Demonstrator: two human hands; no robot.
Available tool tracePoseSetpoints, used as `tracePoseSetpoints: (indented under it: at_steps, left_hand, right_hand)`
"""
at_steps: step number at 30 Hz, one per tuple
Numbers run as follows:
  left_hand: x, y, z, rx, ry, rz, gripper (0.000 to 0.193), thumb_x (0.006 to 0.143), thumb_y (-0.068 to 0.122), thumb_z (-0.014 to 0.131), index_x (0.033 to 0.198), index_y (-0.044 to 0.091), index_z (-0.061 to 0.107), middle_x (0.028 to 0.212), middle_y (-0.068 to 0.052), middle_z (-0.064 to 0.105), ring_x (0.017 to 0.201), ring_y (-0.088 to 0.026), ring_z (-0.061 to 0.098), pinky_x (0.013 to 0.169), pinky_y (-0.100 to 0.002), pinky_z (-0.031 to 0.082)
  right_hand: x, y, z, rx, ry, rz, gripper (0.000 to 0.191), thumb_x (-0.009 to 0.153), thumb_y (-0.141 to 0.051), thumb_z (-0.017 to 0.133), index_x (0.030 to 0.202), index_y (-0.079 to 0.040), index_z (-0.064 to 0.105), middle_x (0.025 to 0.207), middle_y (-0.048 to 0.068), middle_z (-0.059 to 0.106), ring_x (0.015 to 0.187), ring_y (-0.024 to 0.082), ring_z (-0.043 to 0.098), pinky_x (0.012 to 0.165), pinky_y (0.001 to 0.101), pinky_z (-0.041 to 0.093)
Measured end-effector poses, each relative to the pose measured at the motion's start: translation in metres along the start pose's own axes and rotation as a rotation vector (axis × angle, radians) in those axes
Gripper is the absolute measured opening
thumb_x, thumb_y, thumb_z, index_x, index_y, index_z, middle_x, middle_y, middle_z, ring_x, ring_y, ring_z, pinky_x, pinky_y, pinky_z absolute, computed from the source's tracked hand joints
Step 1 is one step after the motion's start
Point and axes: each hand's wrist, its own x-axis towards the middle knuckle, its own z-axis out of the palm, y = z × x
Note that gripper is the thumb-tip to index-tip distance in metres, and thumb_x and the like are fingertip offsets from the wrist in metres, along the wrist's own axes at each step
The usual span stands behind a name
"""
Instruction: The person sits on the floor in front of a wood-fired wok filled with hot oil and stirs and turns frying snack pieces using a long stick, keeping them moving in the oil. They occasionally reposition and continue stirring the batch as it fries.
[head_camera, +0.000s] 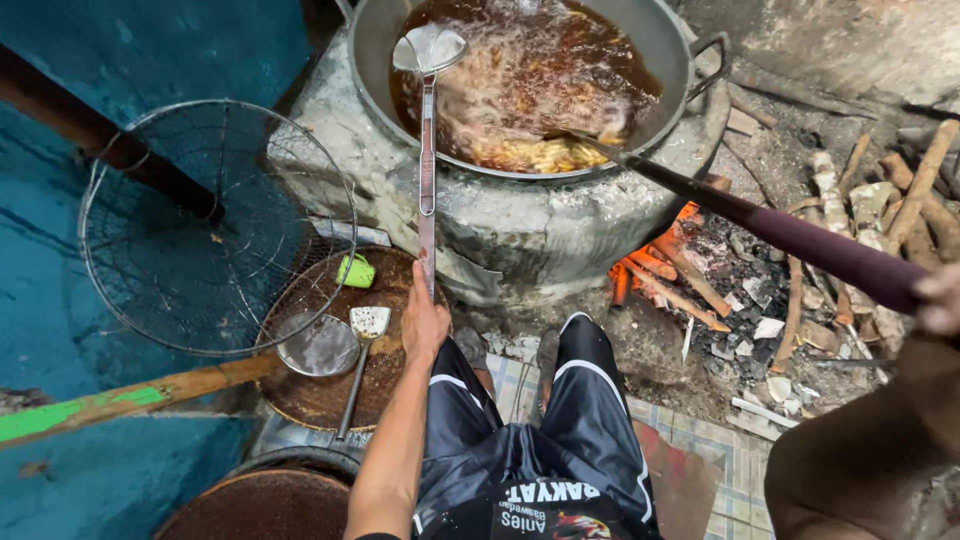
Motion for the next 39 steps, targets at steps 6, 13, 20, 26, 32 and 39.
tracePoseSetpoints:
  at_steps: [6, 13, 20, 26, 32, 39]
  left_hand:
    - [0.004, -0.007, 0.006, -0.041, 0.014, 0.029, 0.098, 0.078, 0.007, 0.060, 0.163, 0.019, 0.012, 0.139, -0.024, 0.056, 0.106, -0.050, 0.063, 0.087, -0.055, 0.053]
    - [0.007, -0.011, 0.009, -0.042, -0.038, -0.040, 0.100, 0.078, 0.006, 0.059, 0.164, 0.021, 0.010, 0.143, -0.022, 0.054, 0.108, -0.049, 0.064, 0.089, -0.054, 0.053]
    - [0.011, -0.022, 0.020, -0.080, 0.020, 0.040, 0.100, 0.076, 0.004, 0.059, 0.163, 0.016, 0.011, 0.149, -0.025, 0.050, 0.115, -0.050, 0.061, 0.091, -0.053, 0.053]
    - [0.014, -0.024, 0.021, -0.056, -0.016, -0.014, 0.100, 0.077, 0.004, 0.059, 0.164, 0.017, 0.011, 0.149, -0.024, 0.051, 0.112, -0.049, 0.064, 0.090, -0.053, 0.054]
    - [0.016, -0.022, 0.021, -0.029, -0.037, -0.033, 0.098, 0.079, 0.005, 0.058, 0.164, 0.017, 0.011, 0.148, -0.024, 0.051, 0.107, -0.050, 0.064, 0.088, -0.055, 0.054]
    - [0.021, -0.013, 0.019, -0.011, -0.064, -0.087, 0.098, 0.078, 0.005, 0.057, 0.163, 0.019, 0.009, 0.152, -0.023, 0.048, 0.103, -0.051, 0.066, 0.085, -0.055, 0.055]
  right_hand:
    - [-0.008, 0.050, -0.024, 0.004, 0.020, -0.072, 0.033, 0.118, -0.028, 0.049, 0.094, -0.007, 0.043, 0.073, 0.009, 0.049, 0.060, 0.023, 0.051, 0.063, 0.0359, 0.050]
    - [0.064, 0.085, 0.072, 0.314, 0.071, -0.248, 0.033, 0.116, -0.033, 0.047, 0.093, -0.010, 0.042, 0.069, 0.008, 0.046, 0.051, 0.022, 0.048, 0.054, 0.0356, 0.049]
    - [0.073, 0.093, 0.195, 0.290, 0.272, -0.355, 0.020, 0.108, -0.014, 0.053, 0.099, -0.005, 0.036, 0.069, 0.011, 0.046, 0.047, 0.020, 0.050, 0.048, 0.0380, 0.052]
    - [0.078, 0.141, 0.232, 0.335, 0.243, -0.304, 0.018, 0.108, -0.009, 0.052, 0.100, -0.004, 0.037, 0.073, 0.011, 0.048, 0.053, 0.020, 0.052, 0.056, 0.0384, 0.056]
    - [0.080, 0.196, 0.253, 0.253, 0.174, -0.275, 0.014, 0.107, -0.007, 0.050, 0.097, -0.003, 0.041, 0.076, 0.013, 0.054, 0.060, 0.022, 0.057, 0.067, 0.0410, 0.058]
    - [0.083, 0.247, 0.272, 0.139, 0.131, -0.330, 0.012, 0.102, -0.003, 0.049, 0.092, -0.001, 0.044, 0.077, 0.014, 0.057, 0.070, 0.024, 0.061, 0.078, 0.0465, 0.062]
